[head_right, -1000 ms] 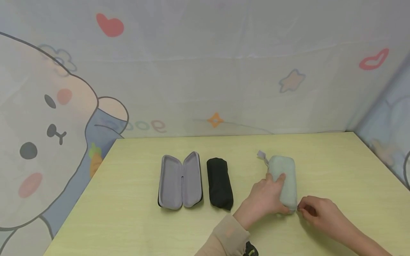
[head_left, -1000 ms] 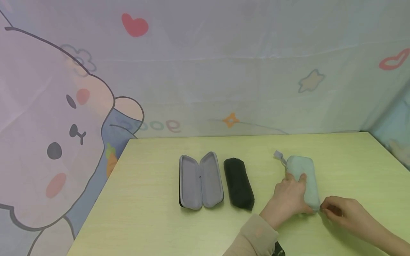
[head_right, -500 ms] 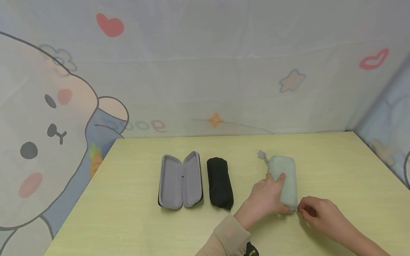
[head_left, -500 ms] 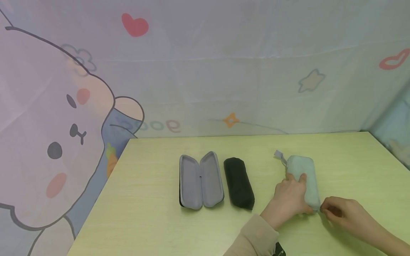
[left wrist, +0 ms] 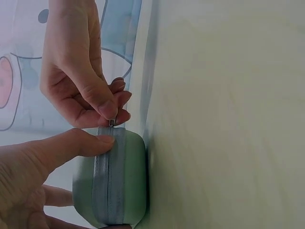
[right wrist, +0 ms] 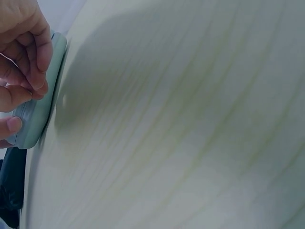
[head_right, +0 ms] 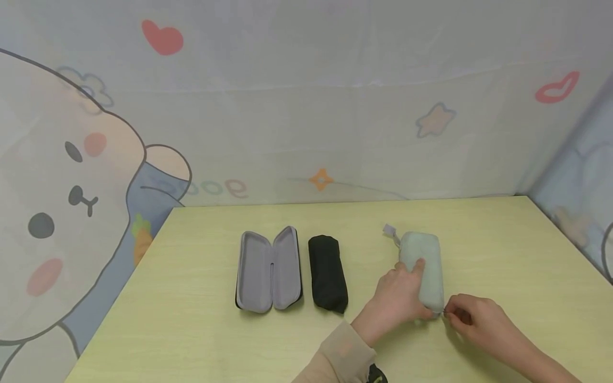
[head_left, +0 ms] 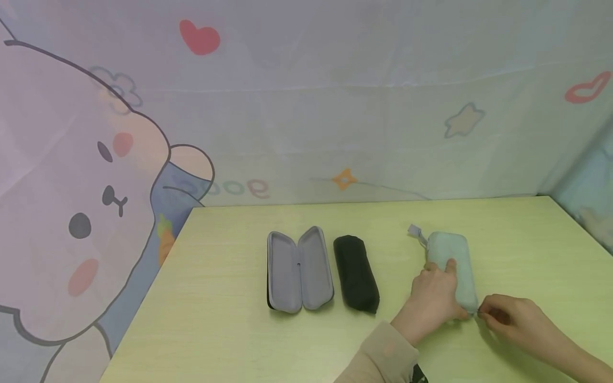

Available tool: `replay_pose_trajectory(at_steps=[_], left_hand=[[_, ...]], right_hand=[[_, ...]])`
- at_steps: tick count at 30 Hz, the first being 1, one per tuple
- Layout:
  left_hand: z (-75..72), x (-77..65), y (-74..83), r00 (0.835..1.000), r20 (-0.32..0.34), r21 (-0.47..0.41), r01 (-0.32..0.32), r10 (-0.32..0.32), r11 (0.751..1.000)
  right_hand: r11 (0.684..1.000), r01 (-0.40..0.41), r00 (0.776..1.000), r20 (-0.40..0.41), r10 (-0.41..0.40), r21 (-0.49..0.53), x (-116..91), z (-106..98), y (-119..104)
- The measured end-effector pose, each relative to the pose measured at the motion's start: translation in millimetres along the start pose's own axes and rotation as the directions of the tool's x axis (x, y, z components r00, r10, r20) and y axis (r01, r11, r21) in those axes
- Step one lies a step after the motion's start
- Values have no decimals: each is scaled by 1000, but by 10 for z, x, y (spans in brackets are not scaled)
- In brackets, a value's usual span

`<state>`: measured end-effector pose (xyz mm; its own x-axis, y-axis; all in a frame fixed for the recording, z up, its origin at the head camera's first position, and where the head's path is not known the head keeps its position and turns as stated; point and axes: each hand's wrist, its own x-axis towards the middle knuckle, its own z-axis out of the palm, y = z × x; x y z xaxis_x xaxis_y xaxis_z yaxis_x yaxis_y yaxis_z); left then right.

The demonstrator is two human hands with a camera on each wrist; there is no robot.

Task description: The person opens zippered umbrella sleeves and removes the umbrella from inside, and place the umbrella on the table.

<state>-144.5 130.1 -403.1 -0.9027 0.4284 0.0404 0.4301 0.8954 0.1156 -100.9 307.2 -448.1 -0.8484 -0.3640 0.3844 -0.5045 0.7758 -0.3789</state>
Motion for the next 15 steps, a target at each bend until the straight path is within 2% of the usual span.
replay_pose_trajectory(at_steps=[6,15], left_hand=[[6,-16,52,999,-11,19,43,-43,999],[-4,-27,107,995,0,13,98,-98,995]], right_hand=[[1000,-21,1000,5,21,4,-10,-5,-21],[1000,14,999,-33,-13,5,-28,-14,-20]])
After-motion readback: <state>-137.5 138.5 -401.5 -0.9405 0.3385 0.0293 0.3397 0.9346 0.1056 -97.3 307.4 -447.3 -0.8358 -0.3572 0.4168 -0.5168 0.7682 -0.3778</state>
